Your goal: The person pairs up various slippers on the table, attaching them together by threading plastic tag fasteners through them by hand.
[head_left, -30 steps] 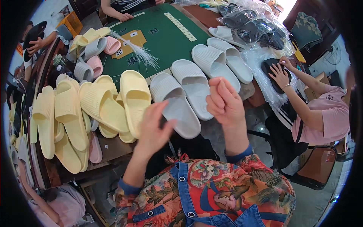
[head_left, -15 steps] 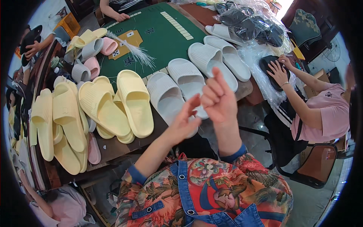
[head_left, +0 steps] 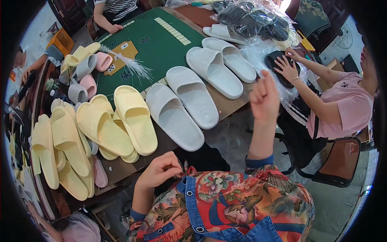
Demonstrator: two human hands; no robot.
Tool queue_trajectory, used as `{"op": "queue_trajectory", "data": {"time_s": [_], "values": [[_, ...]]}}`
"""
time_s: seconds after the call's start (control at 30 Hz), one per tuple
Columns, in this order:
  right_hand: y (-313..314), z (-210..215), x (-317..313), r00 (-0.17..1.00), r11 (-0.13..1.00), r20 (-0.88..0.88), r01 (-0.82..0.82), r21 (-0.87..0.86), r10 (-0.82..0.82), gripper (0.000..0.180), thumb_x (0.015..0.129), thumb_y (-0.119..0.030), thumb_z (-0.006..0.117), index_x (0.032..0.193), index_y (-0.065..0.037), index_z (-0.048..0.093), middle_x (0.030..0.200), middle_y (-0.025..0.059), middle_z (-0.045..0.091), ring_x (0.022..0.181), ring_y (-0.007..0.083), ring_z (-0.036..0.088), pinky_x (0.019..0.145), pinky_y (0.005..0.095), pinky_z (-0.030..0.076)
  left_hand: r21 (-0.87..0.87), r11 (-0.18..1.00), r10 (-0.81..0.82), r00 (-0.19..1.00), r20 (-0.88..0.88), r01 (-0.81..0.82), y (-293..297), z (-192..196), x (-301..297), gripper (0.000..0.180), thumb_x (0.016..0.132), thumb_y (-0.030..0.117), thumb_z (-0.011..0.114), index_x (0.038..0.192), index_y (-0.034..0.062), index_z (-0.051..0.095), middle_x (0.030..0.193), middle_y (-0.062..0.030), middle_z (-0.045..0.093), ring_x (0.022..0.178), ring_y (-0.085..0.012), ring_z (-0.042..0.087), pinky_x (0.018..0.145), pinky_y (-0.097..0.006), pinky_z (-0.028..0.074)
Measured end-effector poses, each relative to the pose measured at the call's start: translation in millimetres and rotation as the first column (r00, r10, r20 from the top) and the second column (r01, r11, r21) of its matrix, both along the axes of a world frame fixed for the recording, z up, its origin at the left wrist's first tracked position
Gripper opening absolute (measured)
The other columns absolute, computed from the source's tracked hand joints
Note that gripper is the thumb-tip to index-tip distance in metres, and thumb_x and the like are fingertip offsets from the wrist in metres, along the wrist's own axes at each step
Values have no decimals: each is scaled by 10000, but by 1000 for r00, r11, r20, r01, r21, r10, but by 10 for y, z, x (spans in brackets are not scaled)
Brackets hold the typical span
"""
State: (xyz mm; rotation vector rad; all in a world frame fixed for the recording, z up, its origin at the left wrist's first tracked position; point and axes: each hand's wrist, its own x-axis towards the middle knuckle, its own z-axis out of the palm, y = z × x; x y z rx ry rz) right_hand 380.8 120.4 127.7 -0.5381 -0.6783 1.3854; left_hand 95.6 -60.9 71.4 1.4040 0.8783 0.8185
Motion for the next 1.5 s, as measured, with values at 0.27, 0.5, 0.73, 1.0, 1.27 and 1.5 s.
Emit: {"op": "queue_trajectory", "data": {"time_s": [0.27, 0.5, 0.73, 1.0, 1.27, 1.5], "values": [[-721, -63, -1127, 702, 702, 2, -711, -51, 712, 216, 944, -230, 449, 1013, -40, 526, 547, -70, 272, 450, 41, 258, 413, 202, 204, 146, 962, 212, 967, 138, -232, 409, -174, 565, 520, 812, 150, 641, 1229, -6, 373, 1167, -90, 458, 1049, -191, 469, 875, -315, 400], [-298, -2, -730, 919, 919, -46, -393, -22, 391, 219, 942, -226, 449, 1005, -38, 542, 564, -71, 289, 462, 29, 262, 412, 190, 211, -272, 962, 87, 952, 295, -4, 125, -453, 496, 168, 931, 159, 469, 1004, 16, 517, 860, -10, 539, 795, -52, 481, 745, -194, 398], [-618, -144, -1090, 778, 776, -19, -627, -69, 627, 214, 943, -243, 440, 1011, -64, 535, 559, -69, 266, 455, 35, 253, 407, 199, 212, 191, 857, 407, 856, 318, -478, 475, -187, 822, 250, 930, 156, 460, 1116, -11, 476, 956, -43, 516, 806, -75, 499, 744, -219, 412], [11, -11, -341, 999, 999, 7, -33, 29, 32, 202, 937, -204, 467, 1014, -29, 532, 563, -74, 295, 444, 9, 261, 362, 171, 194, -252, 941, 281, 938, 203, -227, 145, -196, 282, 289, 974, 224, 362, 869, 9, 524, 601, 24, 404, 552, -50, 394, 577, -193, 386], [76, -101, 190, 970, 970, 110, 202, 134, -218, 202, 940, -218, 471, 974, -29, 533, 556, -67, 299, 434, 14, 245, 366, 187, 174, 157, 780, 625, 771, -127, -606, 85, 7, -14, 151, 884, 116, 542, 857, -10, 621, 674, -12, 537, 643, -75, 484, 616, -218, 407], [-363, -309, -580, 630, 946, 747, -324, 4, 212, 158, 872, -117, 551, 936, -11, 649, 767, -33, 591, 708, 40, 501, 621, 204, 411, 757, 638, 552, 767, -326, -138, 337, 291, -21, 72, 740, 102, 653, 739, 35, 625, 653, -77, 551, 584, -201, 539, 534, -302, 403]]}}
